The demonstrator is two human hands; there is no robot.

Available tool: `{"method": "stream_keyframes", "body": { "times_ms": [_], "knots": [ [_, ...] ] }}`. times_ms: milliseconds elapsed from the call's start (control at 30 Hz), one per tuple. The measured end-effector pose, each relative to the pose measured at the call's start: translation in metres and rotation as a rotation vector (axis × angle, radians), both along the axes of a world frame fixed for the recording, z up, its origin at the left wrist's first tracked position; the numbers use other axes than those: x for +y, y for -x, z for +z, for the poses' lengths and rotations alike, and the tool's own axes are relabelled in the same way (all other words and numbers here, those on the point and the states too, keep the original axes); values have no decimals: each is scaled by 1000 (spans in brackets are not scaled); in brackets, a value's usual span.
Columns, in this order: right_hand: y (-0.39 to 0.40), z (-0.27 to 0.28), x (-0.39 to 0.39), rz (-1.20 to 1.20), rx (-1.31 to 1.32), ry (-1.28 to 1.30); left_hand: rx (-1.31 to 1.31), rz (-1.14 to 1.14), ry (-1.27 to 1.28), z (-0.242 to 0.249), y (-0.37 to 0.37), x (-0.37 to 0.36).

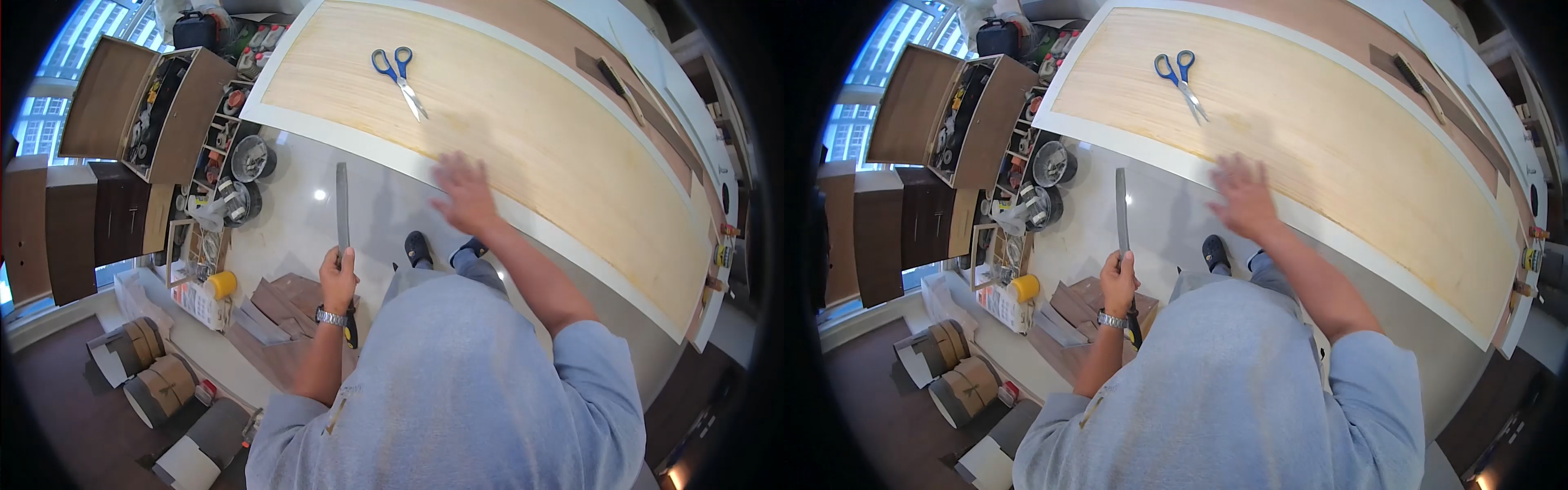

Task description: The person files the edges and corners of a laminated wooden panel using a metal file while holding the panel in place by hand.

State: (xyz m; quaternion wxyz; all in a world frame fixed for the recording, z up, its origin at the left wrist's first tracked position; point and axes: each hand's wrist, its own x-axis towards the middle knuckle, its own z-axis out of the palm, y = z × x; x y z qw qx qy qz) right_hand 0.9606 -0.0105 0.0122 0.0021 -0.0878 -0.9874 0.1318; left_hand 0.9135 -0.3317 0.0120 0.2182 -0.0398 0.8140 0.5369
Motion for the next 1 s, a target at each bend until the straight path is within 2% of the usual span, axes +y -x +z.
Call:
{"method": "stream_keyframes", "body": {
  "times_ms": [33, 167, 267, 367, 467, 533, 600, 633, 667, 700, 733, 867, 1000],
  "knots": [
    [7, 0, -16, 107, -3, 36, -21, 21, 2, -3, -5, -1],
    [31, -16, -59, 179, 15, -1, -91, 36, -66, -11, -18, -7],
    [33, -12, -73, 218, -3, 18, -24, -4, -50, -10, -23, -10],
    [30, -10, -71, 257, -24, 21, 53, -85, 28, 13, -23, -1],
    [23, -10, -44, 303, -9, 69, 303, -230, 71, -18, -13, -1],
    [10, -5, -16, 320, 5, 159, 395, -331, 122, -19, -3, 6],
    [-1, -3, 21, 192, 13, 136, 442, -421, 160, -16, 6, 16],
    [-5, -3, 39, 24, 31, 97, 460, -456, 170, -16, 10, 19],
    [-7, -22, 65, -121, 28, -55, 479, -493, 183, -16, 14, 21],
    [-12, -19, 90, -295, -10, -16, 488, -516, 185, -18, 17, 22],
    [-15, -22, 107, -474, -83, -133, 497, -540, 188, -21, 20, 23],
    [-26, -32, 123, -618, -1, -206, 545, -627, 338, -33, 28, 45],
    [-28, -28, 120, -633, -28, -207, 646, -639, 307, -37, 41, 119]
  ]
}}
